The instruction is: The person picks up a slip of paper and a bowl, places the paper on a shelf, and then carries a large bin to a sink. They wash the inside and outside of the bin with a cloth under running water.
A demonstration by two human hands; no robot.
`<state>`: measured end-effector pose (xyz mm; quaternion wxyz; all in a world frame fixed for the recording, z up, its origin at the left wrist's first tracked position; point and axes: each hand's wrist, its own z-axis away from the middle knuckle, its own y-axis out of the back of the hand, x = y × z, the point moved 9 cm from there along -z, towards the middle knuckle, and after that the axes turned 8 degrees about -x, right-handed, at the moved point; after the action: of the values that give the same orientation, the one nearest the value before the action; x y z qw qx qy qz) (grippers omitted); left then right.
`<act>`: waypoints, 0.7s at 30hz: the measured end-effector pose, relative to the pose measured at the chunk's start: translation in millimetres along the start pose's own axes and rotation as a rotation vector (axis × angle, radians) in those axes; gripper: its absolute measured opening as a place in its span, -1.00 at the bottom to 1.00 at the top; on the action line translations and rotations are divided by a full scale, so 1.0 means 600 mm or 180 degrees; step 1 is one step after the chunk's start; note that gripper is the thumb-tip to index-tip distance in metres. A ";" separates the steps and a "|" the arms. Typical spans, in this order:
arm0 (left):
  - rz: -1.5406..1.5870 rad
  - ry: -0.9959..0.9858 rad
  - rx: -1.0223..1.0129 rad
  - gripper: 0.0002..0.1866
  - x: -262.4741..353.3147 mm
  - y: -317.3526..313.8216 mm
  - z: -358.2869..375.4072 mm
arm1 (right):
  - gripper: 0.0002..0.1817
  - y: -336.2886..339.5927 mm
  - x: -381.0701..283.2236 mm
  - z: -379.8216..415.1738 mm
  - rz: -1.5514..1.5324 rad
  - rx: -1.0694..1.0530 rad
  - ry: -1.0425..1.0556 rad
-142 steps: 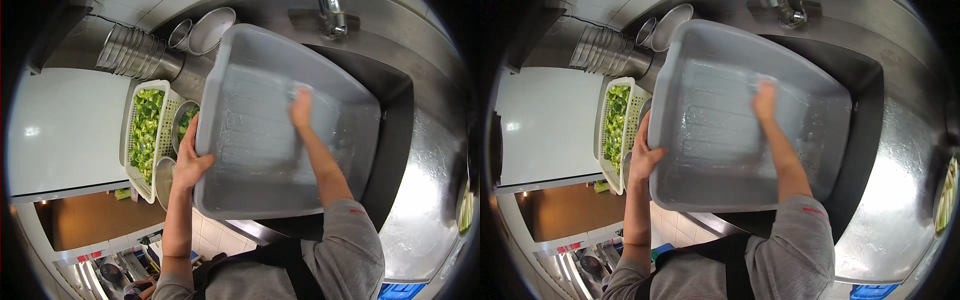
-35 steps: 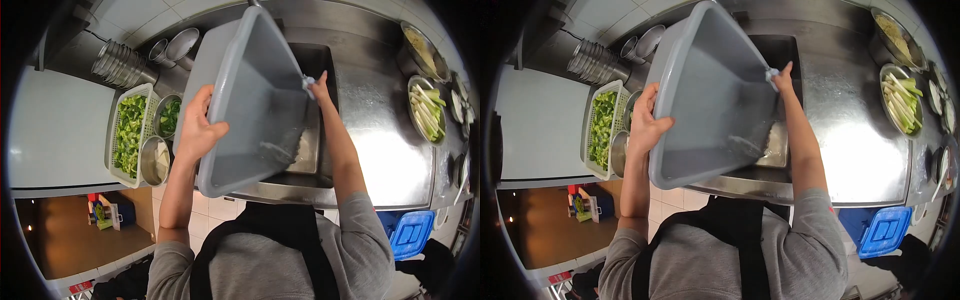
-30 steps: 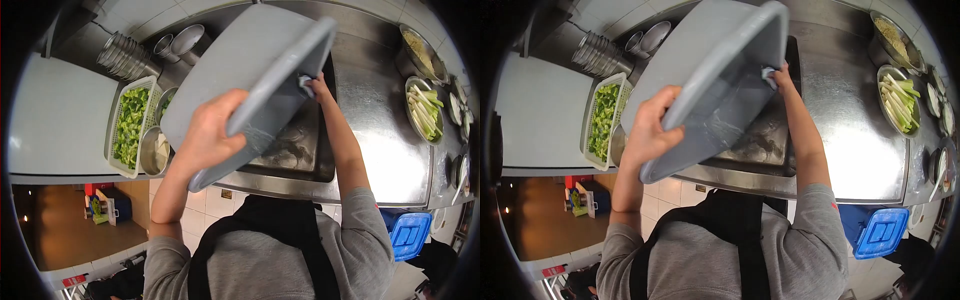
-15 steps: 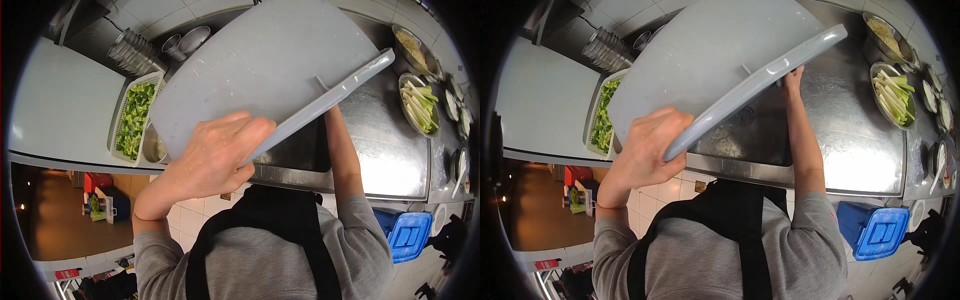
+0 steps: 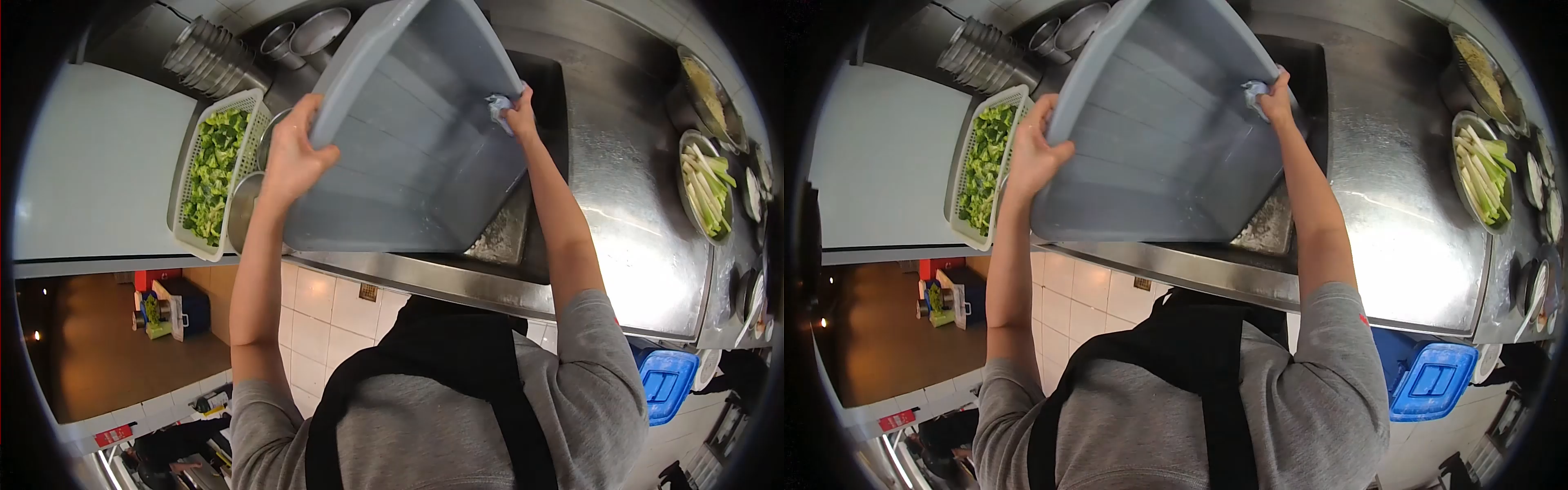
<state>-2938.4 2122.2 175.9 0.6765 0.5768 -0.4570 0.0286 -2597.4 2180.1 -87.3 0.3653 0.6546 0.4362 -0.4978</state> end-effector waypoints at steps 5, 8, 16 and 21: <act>-0.0179 -0.0194 0.0164 -0.46 -0.016 0.018 -0.013 | -0.33 -0.205 0.072 0.145 0.0778 -0.0195 -0.0029; 0.0119 0.0118 0.0020 -0.31 -0.065 0.022 0.011 | -0.73 -0.411 0.069 0.320 0.1764 -0.1241 -0.0329; 0.0178 -0.0008 0.0047 -0.16 -0.040 0.015 -0.013 | -0.41 -0.448 0.200 0.397 0.0353 -0.2800 -0.0554; 0.0027 -0.0088 0.0177 -0.18 -0.035 0.015 -0.012 | -0.57 -0.377 0.302 0.432 0.1202 -0.2630 -0.1656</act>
<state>-2951.1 2141.3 169.6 0.6537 0.5938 -0.4678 0.0362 -2872.6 2061.1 -334.6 0.7727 0.3779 0.3654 -0.3558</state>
